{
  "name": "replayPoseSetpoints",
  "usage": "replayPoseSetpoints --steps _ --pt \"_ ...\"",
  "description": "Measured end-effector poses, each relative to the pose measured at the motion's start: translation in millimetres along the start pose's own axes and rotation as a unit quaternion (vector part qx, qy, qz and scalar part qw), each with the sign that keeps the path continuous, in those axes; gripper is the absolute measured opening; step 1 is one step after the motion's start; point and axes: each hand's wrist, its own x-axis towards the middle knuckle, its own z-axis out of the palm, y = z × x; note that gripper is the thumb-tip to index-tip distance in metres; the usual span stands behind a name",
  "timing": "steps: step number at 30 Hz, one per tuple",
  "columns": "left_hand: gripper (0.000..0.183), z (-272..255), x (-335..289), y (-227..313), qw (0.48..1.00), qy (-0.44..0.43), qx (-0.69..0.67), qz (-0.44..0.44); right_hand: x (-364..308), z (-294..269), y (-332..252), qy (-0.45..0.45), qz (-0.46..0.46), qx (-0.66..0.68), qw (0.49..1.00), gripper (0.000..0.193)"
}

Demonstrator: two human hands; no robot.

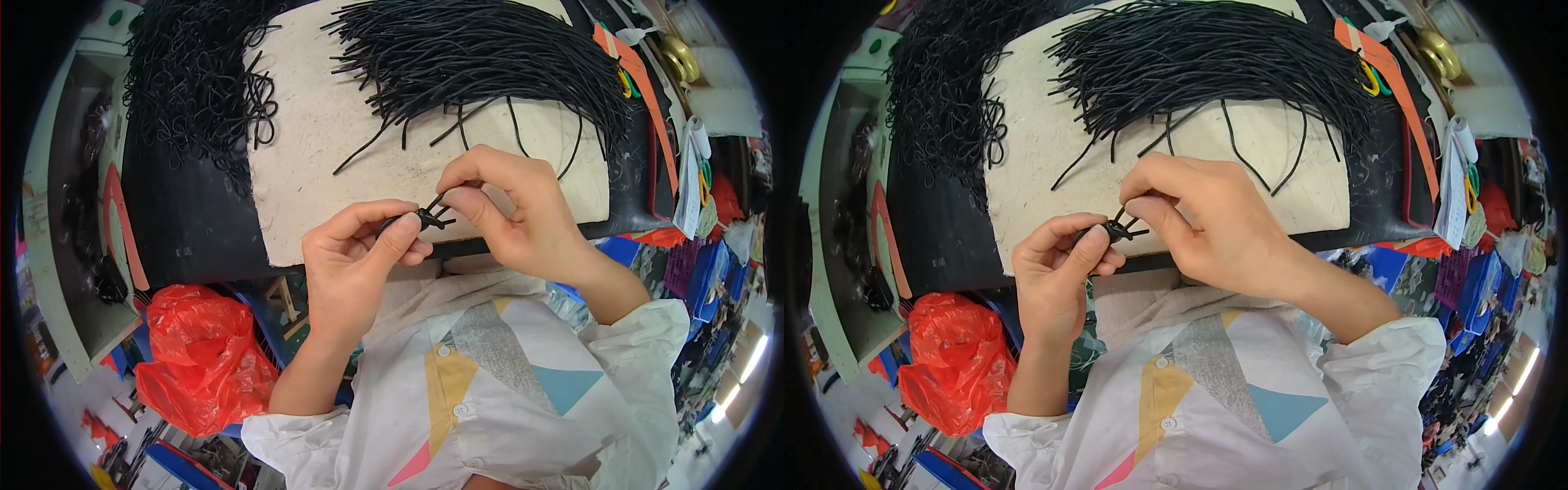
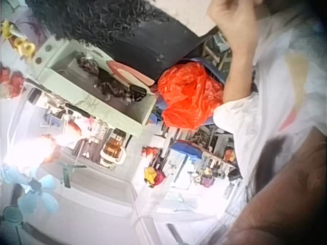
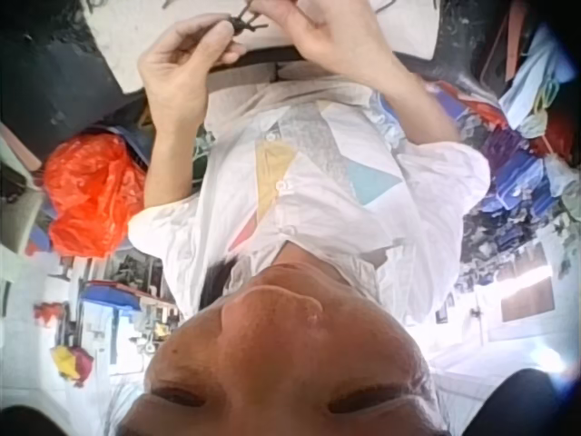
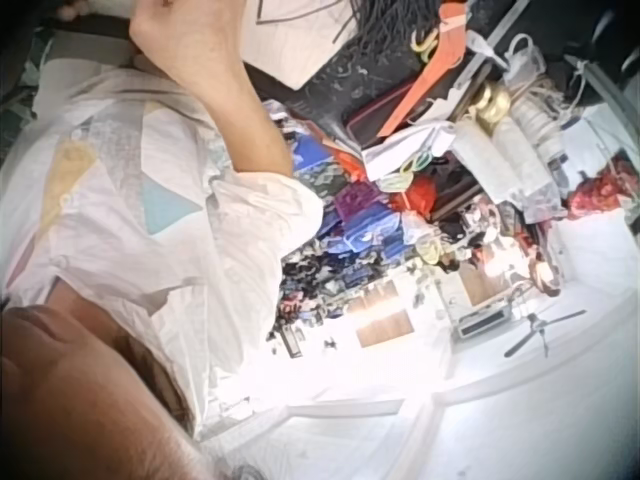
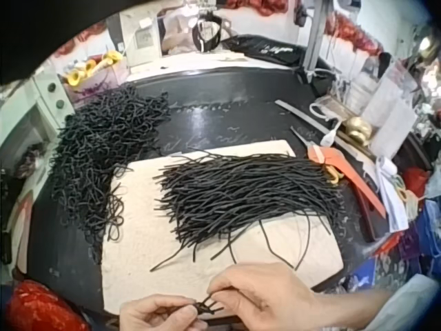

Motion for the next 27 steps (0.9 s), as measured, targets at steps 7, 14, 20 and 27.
replayPoseSetpoints --steps 7,14,20,27 --pt "0.015 0.0 2.8 -4.9 0.999 0.027 -0.038 0.013 -7.3 21.1 5.0 0.089 0.169 0.348 0.918 0.012" --pt "0.018 -3.3 4.1 -0.8 0.982 0.005 -0.159 -0.106 -11.4 15.0 9.5 0.018 0.123 0.191 0.974 0.016" --pt "0.018 -4.0 2.0 -5.3 0.978 0.004 -0.188 -0.095 -13.7 19.6 7.1 0.032 0.195 0.227 0.954 0.015" --pt "0.018 -1.8 0.8 -5.5 0.987 0.033 -0.149 -0.044 -11.2 12.2 1.7 -0.028 0.151 0.124 0.980 0.011"
